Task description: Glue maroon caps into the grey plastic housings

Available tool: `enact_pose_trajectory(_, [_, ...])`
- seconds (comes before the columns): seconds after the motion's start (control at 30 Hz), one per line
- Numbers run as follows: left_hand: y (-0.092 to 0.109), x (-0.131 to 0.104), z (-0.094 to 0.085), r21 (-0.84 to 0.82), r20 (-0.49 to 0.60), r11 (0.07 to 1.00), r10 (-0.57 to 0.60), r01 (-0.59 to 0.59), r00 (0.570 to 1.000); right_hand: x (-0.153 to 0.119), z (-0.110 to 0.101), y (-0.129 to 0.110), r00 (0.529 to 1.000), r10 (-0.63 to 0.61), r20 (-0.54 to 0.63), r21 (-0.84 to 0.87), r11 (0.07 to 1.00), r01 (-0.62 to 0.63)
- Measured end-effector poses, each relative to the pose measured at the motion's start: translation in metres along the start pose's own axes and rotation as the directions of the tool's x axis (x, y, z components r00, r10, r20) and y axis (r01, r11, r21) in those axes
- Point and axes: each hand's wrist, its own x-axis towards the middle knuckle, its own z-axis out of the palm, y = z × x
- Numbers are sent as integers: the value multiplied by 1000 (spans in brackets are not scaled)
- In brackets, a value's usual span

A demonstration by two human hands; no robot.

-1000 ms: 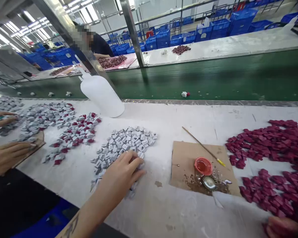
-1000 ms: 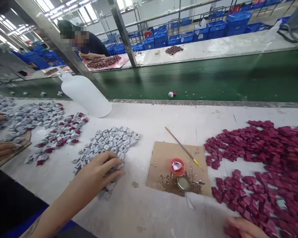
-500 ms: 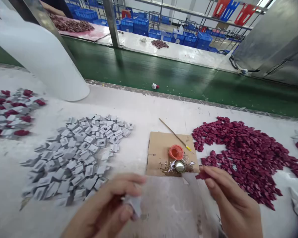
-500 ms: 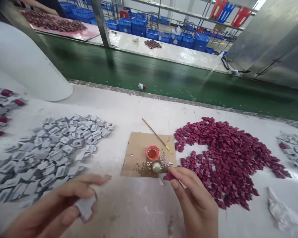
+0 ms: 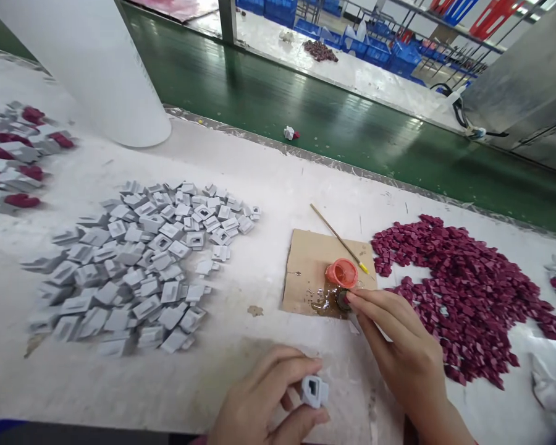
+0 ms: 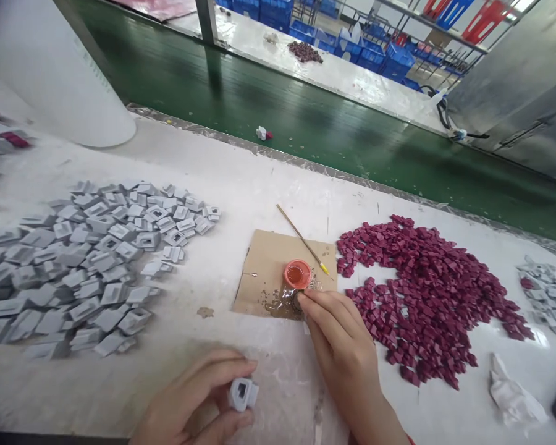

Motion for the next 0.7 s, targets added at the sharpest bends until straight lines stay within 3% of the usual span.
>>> enact_pose_trajectory(0.1, [-1,7,-3,283,-27,942,195,-180,980,-1,-2,-2,999,4,-39,-12,1000,-5])
enact_pose_trajectory(0.23, [-1,15,2,385,-74,893,281,-233,957,-10,-6,-19,984,125,-123,118,987,-111])
enact_pose_trajectory(0.43, [-4,12,8,389,-105,904,237,-179,966,-32,2,-55,927,355,-120,381,879,-287])
enact_pose_trajectory(0.53, [-3,12,7,393,-92,906,207,-155,974,-35,8,-60,921,373,-111,415,859,-299])
enact_pose_trajectory(0.7, [0,14,0,454,-11,881,157,-135,988,-36,10,-59,954,290,-77,420,877,-232])
